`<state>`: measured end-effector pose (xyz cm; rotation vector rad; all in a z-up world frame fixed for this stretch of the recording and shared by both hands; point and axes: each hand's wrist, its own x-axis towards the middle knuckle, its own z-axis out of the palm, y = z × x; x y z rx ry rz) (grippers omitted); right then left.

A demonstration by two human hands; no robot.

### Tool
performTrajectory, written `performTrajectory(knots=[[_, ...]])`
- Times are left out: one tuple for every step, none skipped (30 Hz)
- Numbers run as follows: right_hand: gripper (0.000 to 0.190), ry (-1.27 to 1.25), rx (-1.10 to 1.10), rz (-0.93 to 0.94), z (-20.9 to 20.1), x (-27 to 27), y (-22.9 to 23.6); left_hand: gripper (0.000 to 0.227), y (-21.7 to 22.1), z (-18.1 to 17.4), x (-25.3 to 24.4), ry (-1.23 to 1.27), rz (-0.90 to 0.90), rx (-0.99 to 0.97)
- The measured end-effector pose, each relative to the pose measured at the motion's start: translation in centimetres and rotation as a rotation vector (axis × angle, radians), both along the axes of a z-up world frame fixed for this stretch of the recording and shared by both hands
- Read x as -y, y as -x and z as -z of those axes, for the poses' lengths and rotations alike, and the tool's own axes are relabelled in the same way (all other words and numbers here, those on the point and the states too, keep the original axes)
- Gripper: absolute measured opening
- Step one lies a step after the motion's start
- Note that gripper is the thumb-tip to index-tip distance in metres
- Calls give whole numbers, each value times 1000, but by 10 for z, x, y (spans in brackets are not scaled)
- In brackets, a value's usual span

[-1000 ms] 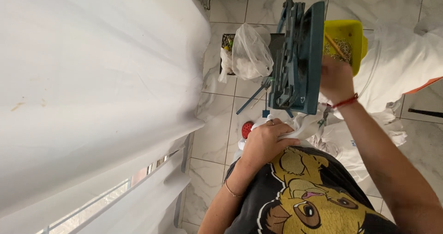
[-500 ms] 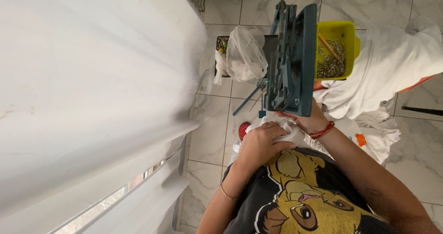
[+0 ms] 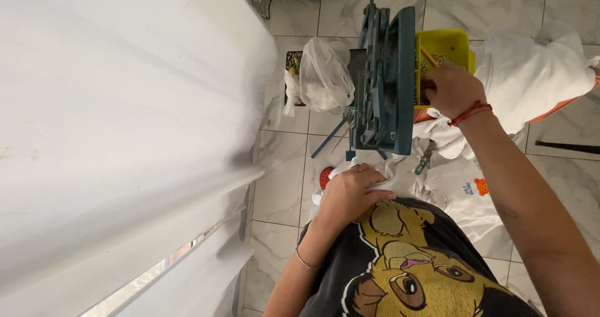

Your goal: Attaching metal snaps to white fabric garments using a manual press machine and adjusting them with small pliers.

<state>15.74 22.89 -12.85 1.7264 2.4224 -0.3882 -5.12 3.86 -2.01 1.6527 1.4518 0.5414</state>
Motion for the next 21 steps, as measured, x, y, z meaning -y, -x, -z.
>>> performTrajectory(knots=[[19, -3, -3, -4, 8, -3, -3, 31, 0, -1, 0, -3, -4, -3], [22, 21, -28, 12, 15, -5, -5, 31, 0, -2, -1, 2, -8, -2], [26, 49, -53, 27, 23, -6, -7, 31, 0, -4, 1, 12, -13, -2], [26, 50, -56, 23, 21, -6, -5, 31, 1, -5, 1, 13, -18, -4], [24, 44, -56, 10, 18, -6, -5, 31, 1, -6, 1, 10, -13, 2], [21, 38, -56, -4, 16, -6, -5, 31, 1, -7, 1, 7, -7, 9], [21, 33, -57, -7, 13, -7, -4, 31, 1, -6, 1, 2, -10, 8], [21, 35, -100, -4, 11, -8, -2, 31, 2, -5, 1, 2, -10, 6], [21, 46, -140, 0, 9, -4, -2, 30, 2, -5, 4, 11, -9, 7], [21, 51, -139, -2, -5, -2, 3, 30, 2, -3, 4, 15, -11, 8], [16, 84, -208, 13, -20, 0, 7, 29, 1, 0, 5, -45, -15, -16], [14, 117, -277, 29, -34, 2, 10, 28, 0, 2, 6, -106, -19, -41], [14, 119, -276, 29, -29, 2, 9, 28, 0, 3, 6, -104, -19, -40], [16, 89, -269, 0, -24, 2, 8, 28, 0, 3, 5, -98, -16, -38], [20, 62, -259, -24, -19, 4, 6, 28, -1, 3, 6, -89, -9, -33], [20, 66, -257, -20, -17, 6, 4, 28, -2, 2, 7, -85, -5, -30], [17, 35, -253, -39, -16, 6, 3, 29, -2, 2, 6, -80, -5, -31], [14, 3, -250, -59, -15, 5, 3, 30, -2, 1, 5, -75, -5, -32], [14, 2, -252, -61, -17, 5, 4, 30, -2, 2, 5, -77, -7, -34], [15, 20, -260, -61, -20, 5, 5, 29, -2, 4, 5, -77, -6, -44], [17, 41, -267, -60, -22, 6, 4, 29, -3, 5, 6, -74, -4, -52]])
